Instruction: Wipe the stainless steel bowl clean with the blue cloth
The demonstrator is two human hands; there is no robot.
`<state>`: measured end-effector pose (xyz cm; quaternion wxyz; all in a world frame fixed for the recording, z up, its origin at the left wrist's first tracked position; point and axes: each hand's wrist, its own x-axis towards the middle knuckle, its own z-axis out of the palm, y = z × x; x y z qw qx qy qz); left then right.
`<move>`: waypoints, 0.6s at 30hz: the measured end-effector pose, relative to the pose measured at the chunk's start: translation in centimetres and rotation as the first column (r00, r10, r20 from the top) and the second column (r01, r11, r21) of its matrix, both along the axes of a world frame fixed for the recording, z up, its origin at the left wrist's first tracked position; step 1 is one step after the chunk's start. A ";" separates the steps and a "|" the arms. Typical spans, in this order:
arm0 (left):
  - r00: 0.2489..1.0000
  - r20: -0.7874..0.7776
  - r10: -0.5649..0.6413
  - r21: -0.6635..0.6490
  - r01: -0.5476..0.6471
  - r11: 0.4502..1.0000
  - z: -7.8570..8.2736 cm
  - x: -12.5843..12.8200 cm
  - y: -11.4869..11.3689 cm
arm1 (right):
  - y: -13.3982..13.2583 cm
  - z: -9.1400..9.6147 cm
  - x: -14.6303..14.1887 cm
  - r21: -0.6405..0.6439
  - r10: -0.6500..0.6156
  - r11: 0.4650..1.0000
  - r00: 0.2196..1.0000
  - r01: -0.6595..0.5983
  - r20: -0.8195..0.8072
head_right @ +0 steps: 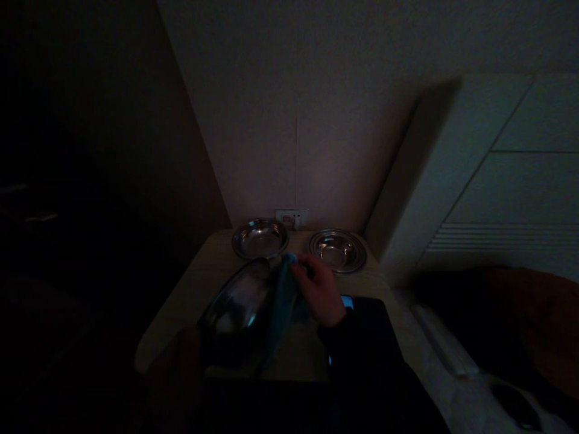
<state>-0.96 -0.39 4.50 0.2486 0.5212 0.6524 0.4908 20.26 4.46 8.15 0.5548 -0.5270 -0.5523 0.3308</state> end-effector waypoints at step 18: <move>0.954 0.221 -0.202 -0.032 0.214 0.976 3.6 0.7 0.3 | -3.5 -0.3 -3.0 0.154 -0.074 0.986 0.993 0.059 0.089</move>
